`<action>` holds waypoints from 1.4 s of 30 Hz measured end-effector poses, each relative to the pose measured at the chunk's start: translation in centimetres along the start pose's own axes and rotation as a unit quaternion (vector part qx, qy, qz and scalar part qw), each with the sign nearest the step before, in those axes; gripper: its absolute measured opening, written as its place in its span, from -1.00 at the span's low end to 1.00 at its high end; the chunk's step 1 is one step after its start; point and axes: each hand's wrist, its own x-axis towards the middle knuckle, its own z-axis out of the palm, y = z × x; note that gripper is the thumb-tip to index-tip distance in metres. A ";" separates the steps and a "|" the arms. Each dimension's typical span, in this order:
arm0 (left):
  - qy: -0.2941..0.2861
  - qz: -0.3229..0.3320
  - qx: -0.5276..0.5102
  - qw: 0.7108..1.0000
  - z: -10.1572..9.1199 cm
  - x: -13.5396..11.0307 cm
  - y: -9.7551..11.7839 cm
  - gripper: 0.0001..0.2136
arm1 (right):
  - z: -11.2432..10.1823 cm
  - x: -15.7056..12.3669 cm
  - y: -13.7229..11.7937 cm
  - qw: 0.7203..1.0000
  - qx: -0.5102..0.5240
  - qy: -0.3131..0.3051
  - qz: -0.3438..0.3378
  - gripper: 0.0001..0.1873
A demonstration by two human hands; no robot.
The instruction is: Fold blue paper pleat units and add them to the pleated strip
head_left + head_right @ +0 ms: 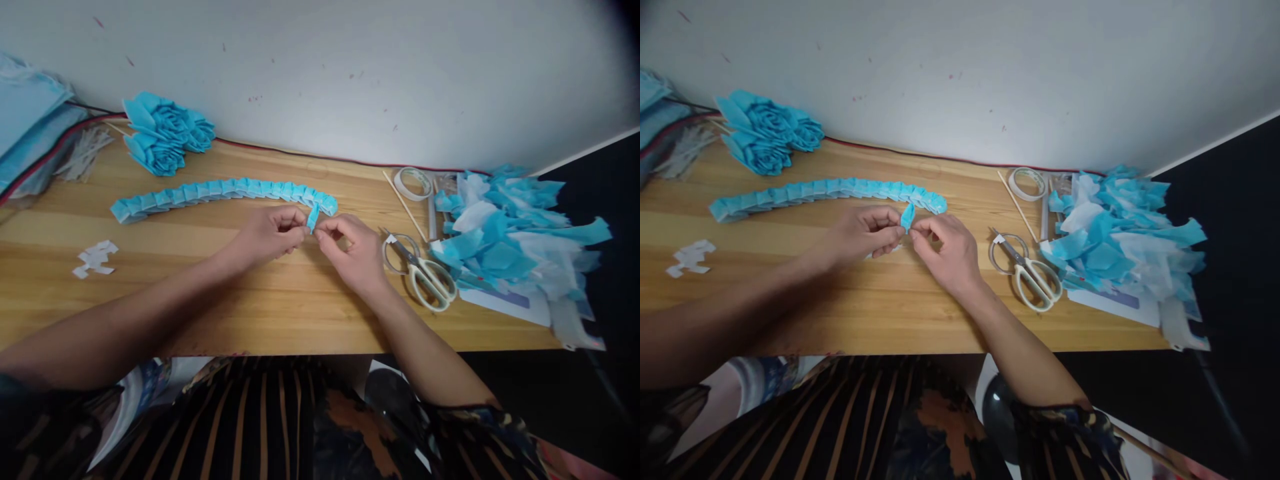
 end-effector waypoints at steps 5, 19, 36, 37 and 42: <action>0.003 0.003 0.006 1.000 0.0 0.0 0.0 -0.87 | -0.1 0.0 0.0 1.000 0.009 -0.012 0.007 -0.85; 0.000 -0.019 -0.004 1.000 0.1 0.0 0.2 -0.82 | -0.2 -0.1 0.4 1.000 0.014 -0.021 -0.013 -0.81; -0.036 -0.024 -0.069 0.997 -0.2 -0.1 0.6 -0.78 | -0.3 0.4 1.5 0.936 0.303 -0.067 0.167 -0.45; -0.041 -0.025 -0.069 0.996 -0.2 -0.1 0.6 -0.79 | -0.3 0.4 1.5 0.933 0.309 -0.075 0.169 -0.43; -0.033 -0.019 -0.091 0.995 -0.2 -0.1 0.6 -0.78 | -0.1 0.3 1.2 0.935 0.307 -0.061 0.169 -0.45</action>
